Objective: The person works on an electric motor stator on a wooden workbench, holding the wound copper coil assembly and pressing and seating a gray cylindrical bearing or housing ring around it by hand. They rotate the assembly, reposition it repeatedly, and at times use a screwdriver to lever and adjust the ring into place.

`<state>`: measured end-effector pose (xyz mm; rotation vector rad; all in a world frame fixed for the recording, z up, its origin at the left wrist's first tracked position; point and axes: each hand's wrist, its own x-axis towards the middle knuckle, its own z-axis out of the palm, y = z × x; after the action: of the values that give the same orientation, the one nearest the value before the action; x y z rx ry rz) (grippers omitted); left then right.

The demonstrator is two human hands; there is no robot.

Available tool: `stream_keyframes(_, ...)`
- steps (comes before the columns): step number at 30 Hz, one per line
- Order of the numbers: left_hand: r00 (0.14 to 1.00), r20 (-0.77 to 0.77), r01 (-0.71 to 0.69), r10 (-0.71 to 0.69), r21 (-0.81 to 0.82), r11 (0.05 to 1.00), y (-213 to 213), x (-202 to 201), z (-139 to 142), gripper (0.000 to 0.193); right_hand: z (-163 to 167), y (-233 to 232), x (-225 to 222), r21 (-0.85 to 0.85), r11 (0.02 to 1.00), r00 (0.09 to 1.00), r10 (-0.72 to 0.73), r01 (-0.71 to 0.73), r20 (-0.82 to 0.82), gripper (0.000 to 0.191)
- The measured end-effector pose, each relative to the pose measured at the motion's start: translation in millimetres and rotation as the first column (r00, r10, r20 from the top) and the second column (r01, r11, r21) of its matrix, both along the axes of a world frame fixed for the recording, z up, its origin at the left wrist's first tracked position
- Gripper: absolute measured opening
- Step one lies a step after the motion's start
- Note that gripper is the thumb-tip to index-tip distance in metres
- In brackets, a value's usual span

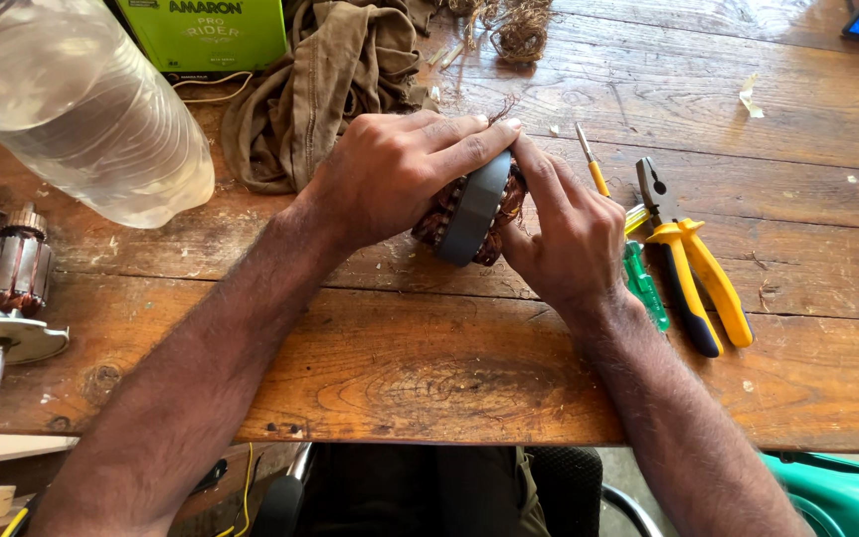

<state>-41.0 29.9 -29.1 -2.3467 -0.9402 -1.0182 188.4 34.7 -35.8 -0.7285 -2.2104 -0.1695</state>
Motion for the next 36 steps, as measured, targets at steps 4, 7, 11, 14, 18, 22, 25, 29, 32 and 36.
stream_keyframes(4, 1.0, -0.026, -0.012, 0.013, 0.026, 1.0, 1.6, -1.3, -1.1, 0.039, -0.3, -0.6, 0.0, -0.003, 1.0, 1.0, -0.005, 0.005, 0.001, 0.056)
stream_keyframes(7, 0.996, -0.071, -0.04, 0.045, 0.075, 0.996, 4.8, -4.1, -0.3, 0.04, 0.4, -1.5, -1.1, 0.007, 1.0, 1.0, -0.003, 0.003, -0.012, 0.058)
stream_keyframes(11, 0.994, -0.089, -0.047, 0.056, 0.093, 0.995, 2.1, -9.2, -0.2, 0.034, 2.5, -4.4, -2.4, 0.047, 0.999, 1.0, -0.002, 0.002, -0.01, 0.063)
stream_keyframes(14, 0.995, -0.09, -0.04, 0.046, 0.067, 0.997, -0.8, -10.2, -1.5, 0.035, 4.3, -8.4, -1.0, 0.041, 0.999, 1.0, -0.011, 0.009, 0.029, 0.066)
stream_keyframes(18, 0.995, -0.091, -0.03, 0.034, 0.046, 0.999, 2.2, -8.6, -2.7, 0.041, 4.7, -8.6, -3.3, 0.07, 0.997, 0.998, -0.032, 0.028, 0.062, 0.066)
stream_keyframes(22, 0.999, -0.051, 0.006, -0.009, -0.058, 0.998, 4.3, -6.0, -4.7, 0.048, 3.0, -5.1, -3.3, 0.088, 0.996, 0.997, -0.021, 0.015, 0.075, 0.065)
stream_keyframes(25, 0.998, -0.065, 0.0, -0.006, -0.087, 0.996, 5.4, -5.9, -5.6, 0.049, -0.7, -1.5, -4.1, 0.098, 0.995, 0.996, -0.033, 0.025, 0.083, 0.065)
stream_keyframes(29, 0.997, -0.08, -0.001, -0.006, -0.085, 0.996, 6.3, -7.4, -5.3, 0.047, -3.4, 3.0, -2.8, 0.121, 0.992, 0.991, -0.041, 0.026, 0.124, 0.064)
stream_keyframes(32, 0.995, -0.1, -0.007, 0.001, -0.068, 0.998, 5.8, -7.5, -3.2, 0.044, -2.7, 4.5, -2.7, 0.117, 0.993, 0.991, -0.027, 0.012, 0.132, 0.066)
stream_keyframes(36, 0.999, -0.042, 0.007, -0.011, -0.102, 0.995, 2.5, -7.0, 0.9, 0.042, -0.4, 2.5, -2.2, 0.109, 0.993, 0.993, -0.058, 0.047, 0.1, 0.069)
